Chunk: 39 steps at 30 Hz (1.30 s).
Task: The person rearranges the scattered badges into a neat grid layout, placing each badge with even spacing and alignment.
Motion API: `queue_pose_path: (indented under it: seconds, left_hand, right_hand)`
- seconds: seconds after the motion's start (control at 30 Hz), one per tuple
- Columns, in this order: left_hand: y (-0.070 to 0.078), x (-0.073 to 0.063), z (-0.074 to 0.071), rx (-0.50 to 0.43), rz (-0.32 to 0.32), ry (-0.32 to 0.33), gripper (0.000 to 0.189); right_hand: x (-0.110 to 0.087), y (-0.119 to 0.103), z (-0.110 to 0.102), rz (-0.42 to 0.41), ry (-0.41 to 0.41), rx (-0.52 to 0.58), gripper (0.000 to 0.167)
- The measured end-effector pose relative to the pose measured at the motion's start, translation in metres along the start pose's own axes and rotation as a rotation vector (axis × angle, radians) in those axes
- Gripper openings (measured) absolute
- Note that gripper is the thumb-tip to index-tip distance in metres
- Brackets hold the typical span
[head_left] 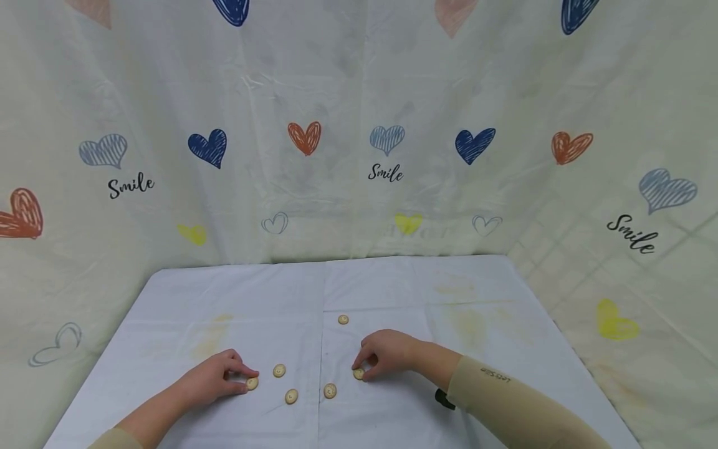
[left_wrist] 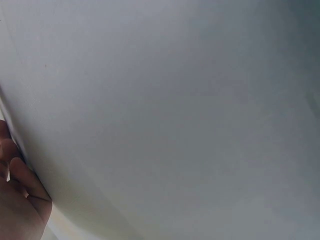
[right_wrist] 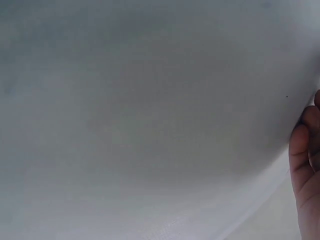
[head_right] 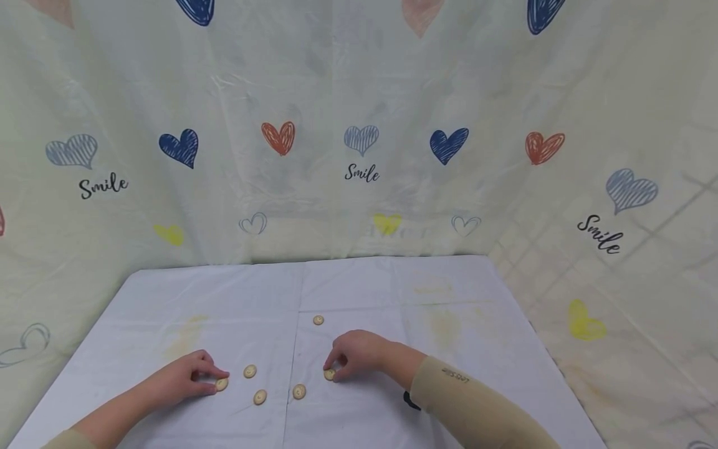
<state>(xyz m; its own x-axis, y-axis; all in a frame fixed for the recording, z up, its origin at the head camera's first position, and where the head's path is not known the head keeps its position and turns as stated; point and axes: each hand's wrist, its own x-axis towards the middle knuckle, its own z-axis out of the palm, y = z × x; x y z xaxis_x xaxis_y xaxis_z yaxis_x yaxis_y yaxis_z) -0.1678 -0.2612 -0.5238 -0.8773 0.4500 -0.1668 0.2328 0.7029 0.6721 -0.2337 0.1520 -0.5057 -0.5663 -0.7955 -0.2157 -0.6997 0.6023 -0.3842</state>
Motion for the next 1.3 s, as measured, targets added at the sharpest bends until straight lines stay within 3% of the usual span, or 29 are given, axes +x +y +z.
queue_pose_path:
  seconds: [0.23, 0.67, 1.3]
  left_hand:
    - [0.001, -0.001, -0.001, -0.002, -0.010, -0.001, 0.028]
    - [-0.002, -0.001, -0.001, 0.005, -0.001, 0.004, 0.027]
    - [-0.001, -0.001, -0.001, 0.017, 0.002, 0.016, 0.026]
  right_hand:
    - [-0.002, 0.001, -0.005, -0.036, 0.047, 0.002, 0.020]
    - [-0.007, 0.013, -0.021, 0.033, 0.094, 0.027, 0.020]
    - [0.014, 0.058, -0.041, 0.319, 0.153, 0.107, 0.020]
